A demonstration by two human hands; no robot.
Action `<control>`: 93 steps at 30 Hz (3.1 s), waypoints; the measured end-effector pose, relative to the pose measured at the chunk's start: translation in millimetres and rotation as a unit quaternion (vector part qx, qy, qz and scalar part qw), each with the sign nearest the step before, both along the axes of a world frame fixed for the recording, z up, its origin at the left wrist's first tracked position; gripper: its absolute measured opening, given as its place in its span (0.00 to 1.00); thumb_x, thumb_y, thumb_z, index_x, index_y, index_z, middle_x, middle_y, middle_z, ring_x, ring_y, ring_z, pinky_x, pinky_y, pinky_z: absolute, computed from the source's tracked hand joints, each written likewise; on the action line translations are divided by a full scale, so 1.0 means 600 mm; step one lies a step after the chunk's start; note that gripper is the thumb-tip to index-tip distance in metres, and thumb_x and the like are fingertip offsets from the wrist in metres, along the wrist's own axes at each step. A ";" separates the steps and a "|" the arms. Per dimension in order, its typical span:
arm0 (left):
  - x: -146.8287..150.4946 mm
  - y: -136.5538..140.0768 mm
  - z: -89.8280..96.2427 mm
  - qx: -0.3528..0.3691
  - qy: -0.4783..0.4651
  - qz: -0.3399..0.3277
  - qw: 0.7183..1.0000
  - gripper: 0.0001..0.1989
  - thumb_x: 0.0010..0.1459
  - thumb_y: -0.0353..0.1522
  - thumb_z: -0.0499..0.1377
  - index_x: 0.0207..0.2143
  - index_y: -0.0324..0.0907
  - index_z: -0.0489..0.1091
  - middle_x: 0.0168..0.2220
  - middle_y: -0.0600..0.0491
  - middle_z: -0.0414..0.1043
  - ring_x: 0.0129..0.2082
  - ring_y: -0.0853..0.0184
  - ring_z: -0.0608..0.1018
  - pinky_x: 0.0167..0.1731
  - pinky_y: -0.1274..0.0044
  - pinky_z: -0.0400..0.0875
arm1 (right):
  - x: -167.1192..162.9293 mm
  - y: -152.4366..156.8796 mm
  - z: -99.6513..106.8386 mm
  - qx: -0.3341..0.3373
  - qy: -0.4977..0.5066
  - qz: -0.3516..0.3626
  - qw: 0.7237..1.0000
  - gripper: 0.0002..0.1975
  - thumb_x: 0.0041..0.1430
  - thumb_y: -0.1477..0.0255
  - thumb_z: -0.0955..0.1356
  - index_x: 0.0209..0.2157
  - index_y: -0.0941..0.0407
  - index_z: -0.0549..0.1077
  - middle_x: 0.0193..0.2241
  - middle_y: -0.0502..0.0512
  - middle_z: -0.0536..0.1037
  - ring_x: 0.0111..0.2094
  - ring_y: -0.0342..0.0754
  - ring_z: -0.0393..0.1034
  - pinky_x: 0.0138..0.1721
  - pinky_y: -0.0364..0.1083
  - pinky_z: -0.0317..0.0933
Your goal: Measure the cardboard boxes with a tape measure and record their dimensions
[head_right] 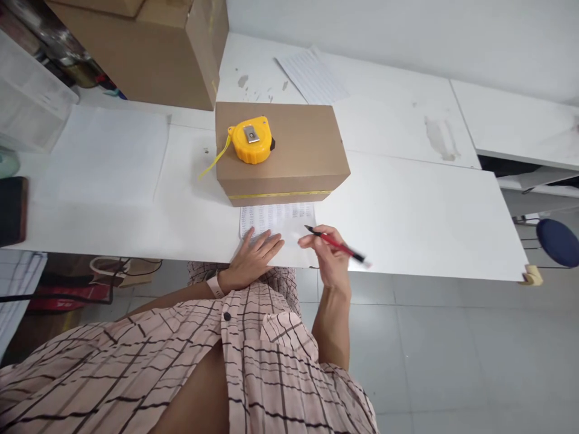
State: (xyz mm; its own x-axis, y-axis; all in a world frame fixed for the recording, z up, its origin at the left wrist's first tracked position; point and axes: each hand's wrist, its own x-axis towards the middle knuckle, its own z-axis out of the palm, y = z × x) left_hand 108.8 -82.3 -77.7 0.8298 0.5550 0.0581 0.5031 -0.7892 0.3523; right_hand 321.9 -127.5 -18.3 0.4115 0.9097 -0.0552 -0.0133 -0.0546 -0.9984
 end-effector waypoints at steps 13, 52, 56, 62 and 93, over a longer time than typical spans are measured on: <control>0.002 -0.003 -0.005 0.028 0.005 0.006 1.000 0.29 0.68 0.31 0.51 0.70 0.42 0.53 0.70 0.44 0.56 0.69 0.50 0.59 0.68 0.46 0.42 | -0.076 0.069 -0.077 -0.046 -0.107 0.028 0.993 0.18 0.63 0.53 0.65 0.31 0.53 0.67 0.26 0.48 0.72 0.30 0.45 0.67 0.35 0.45 0.63; 0.001 -0.004 -0.009 0.132 0.059 -0.003 0.989 0.28 0.69 0.36 0.50 0.69 0.43 0.55 0.69 0.47 0.58 0.69 0.52 0.59 0.69 0.48 0.47 | -0.079 0.093 -0.095 -0.008 -0.189 -0.032 0.981 0.16 0.61 0.63 0.68 0.24 0.53 0.61 0.21 0.44 0.64 0.24 0.42 0.59 0.30 0.44 0.57; 0.000 -0.004 -0.008 0.137 0.056 -0.001 0.989 0.27 0.69 0.35 0.50 0.69 0.43 0.56 0.69 0.48 0.58 0.69 0.53 0.59 0.69 0.48 0.48 | -0.079 0.093 -0.095 -0.012 -0.192 -0.032 0.981 0.16 0.62 0.63 0.68 0.24 0.52 0.60 0.21 0.44 0.63 0.24 0.42 0.59 0.30 0.44 0.56; 0.001 -0.003 -0.008 0.134 0.053 -0.005 0.990 0.27 0.69 0.34 0.49 0.68 0.41 0.55 0.68 0.47 0.59 0.69 0.53 0.60 0.68 0.47 0.50 | -0.078 0.094 -0.099 -0.014 -0.206 -0.032 0.978 0.16 0.62 0.62 0.68 0.24 0.52 0.60 0.21 0.44 0.63 0.24 0.42 0.58 0.29 0.45 0.56; 0.001 -0.003 -0.002 0.126 0.053 -0.003 0.991 0.27 0.69 0.33 0.48 0.69 0.40 0.54 0.69 0.48 0.58 0.69 0.54 0.60 0.68 0.48 0.50 | -0.077 0.096 -0.097 -0.013 -0.195 -0.051 0.979 0.15 0.60 0.64 0.68 0.24 0.53 0.60 0.20 0.43 0.63 0.24 0.42 0.59 0.30 0.44 0.57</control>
